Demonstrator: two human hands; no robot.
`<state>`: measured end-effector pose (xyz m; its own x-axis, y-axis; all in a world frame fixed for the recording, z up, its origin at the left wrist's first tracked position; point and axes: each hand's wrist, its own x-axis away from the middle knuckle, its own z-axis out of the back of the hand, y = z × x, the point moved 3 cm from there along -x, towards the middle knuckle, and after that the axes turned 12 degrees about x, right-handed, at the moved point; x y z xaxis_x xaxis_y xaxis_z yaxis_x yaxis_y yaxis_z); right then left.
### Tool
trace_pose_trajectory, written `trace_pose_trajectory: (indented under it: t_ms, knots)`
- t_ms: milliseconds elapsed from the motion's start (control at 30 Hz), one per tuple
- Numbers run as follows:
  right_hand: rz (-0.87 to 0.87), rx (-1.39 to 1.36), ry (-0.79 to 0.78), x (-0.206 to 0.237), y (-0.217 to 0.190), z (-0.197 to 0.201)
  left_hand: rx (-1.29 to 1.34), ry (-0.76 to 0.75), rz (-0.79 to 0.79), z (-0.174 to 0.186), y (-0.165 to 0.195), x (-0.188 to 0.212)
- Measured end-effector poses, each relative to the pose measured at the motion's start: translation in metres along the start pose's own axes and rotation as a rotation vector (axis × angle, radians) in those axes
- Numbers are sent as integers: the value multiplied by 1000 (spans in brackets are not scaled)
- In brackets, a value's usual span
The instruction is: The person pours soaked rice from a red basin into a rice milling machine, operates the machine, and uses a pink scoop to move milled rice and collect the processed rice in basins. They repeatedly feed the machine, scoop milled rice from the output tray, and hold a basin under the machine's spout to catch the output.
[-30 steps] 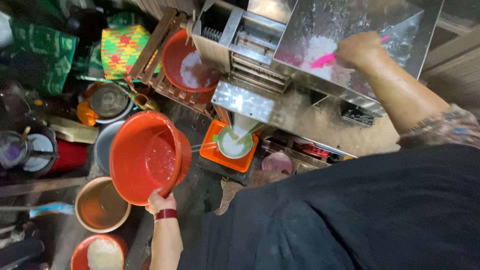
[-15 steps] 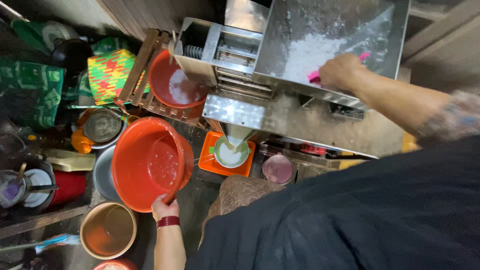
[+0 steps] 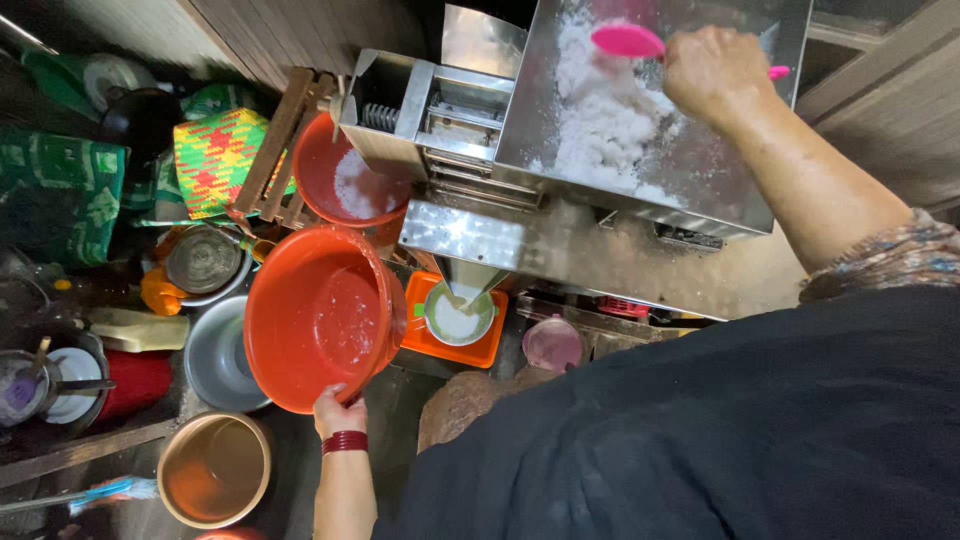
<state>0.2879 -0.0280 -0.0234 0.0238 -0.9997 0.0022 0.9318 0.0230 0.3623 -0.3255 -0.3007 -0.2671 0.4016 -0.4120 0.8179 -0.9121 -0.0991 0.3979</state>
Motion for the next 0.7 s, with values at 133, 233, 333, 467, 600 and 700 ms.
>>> trace_pose_trajectory:
  t_ms: [133,233,333,467,600,700]
  knots:
    - [110,95,-142,-4,-31,-30,-6,5,-14,5,1,-1]
    - [241,84,-368,7,-66,-49,44,-3,-12,8,0,-2]
    - [265,165,-566,12,-64,-39,63,-53,8,11,0,-2]
    - [71,258,-496,5,-14,-6,61,-5,38,15,5,-3]
    - [-14,393,-281,9,-13,-7,83,13,38,13,11,-5]
    - [99,187,-428,19,-57,-29,95,-7,41,8,12,-8]
